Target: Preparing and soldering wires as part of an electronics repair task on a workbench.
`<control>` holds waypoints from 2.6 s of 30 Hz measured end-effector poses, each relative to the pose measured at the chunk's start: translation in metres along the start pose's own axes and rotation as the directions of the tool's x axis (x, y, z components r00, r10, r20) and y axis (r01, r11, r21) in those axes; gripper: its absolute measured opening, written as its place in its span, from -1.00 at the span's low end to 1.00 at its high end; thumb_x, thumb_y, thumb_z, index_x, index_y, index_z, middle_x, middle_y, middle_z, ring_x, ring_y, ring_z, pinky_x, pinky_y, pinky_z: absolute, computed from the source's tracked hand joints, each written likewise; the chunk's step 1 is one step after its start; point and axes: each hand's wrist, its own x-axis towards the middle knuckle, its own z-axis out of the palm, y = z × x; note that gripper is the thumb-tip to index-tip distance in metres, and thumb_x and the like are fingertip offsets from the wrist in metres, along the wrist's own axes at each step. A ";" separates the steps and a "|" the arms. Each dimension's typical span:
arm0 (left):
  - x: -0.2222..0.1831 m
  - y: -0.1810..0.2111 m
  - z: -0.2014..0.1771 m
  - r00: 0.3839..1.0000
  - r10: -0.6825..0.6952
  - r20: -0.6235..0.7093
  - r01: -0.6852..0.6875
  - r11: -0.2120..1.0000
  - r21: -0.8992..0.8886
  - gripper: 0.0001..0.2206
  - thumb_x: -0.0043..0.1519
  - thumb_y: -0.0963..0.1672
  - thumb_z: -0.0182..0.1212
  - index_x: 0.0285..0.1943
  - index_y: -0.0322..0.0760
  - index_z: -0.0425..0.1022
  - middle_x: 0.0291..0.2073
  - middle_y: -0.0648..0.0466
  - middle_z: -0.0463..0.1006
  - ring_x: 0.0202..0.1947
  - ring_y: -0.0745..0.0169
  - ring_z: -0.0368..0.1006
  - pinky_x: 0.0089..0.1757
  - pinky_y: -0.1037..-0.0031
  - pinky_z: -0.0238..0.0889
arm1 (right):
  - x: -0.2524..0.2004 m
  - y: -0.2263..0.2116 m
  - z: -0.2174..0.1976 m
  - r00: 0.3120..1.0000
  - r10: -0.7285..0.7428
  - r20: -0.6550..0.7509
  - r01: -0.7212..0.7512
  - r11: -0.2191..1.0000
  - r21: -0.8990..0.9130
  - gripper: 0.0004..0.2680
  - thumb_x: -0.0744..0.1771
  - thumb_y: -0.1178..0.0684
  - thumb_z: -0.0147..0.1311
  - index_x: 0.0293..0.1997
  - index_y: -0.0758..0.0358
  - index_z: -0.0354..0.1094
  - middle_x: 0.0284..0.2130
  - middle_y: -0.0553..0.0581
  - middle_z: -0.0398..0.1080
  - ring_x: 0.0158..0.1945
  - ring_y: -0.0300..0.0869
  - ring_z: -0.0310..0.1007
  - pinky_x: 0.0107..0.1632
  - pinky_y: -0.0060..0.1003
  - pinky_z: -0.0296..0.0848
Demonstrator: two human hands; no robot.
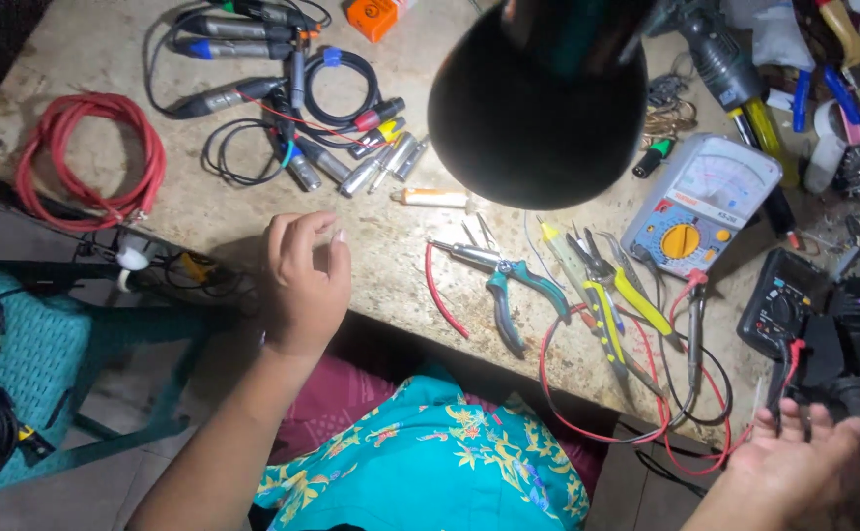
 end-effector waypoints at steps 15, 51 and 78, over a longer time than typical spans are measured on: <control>0.045 -0.052 0.044 0.952 0.303 0.045 -0.306 0.933 0.191 -0.87 0.13 -0.23 0.33 -0.15 -0.27 0.63 -0.32 0.00 0.41 -0.25 -0.03 0.45 -0.06 0.22 0.27 | -0.092 -0.029 -0.014 0.531 -0.845 -0.066 0.799 0.526 -0.292 -0.65 0.53 -0.14 -0.18 -0.10 0.45 0.34 -0.29 0.28 0.47 -0.31 -0.08 0.52 -0.23 -0.27 0.58; -0.007 0.075 0.075 0.906 0.359 0.223 -0.288 0.911 -0.295 -0.92 0.34 -0.17 0.27 -0.10 -0.33 0.59 -0.42 0.04 0.35 -0.39 0.10 0.25 -0.33 0.34 0.17 | -0.275 0.019 0.064 0.734 -0.165 0.659 0.147 0.986 0.083 -0.81 0.40 0.03 -0.07 -0.05 0.40 0.19 -0.36 0.53 0.48 -0.28 0.19 0.62 -0.13 -0.04 0.70; -0.005 0.076 0.076 0.882 0.422 0.211 -0.354 0.887 -0.295 -0.92 0.32 -0.24 0.28 -0.11 -0.48 0.57 -0.40 -0.04 0.44 -0.37 0.07 0.29 -0.30 0.34 0.25 | -0.276 0.007 0.071 0.688 -0.176 0.704 0.164 0.983 0.085 -0.82 0.43 0.03 -0.12 -0.12 0.39 0.22 -0.33 0.48 0.50 -0.27 0.16 0.64 -0.13 -0.08 0.71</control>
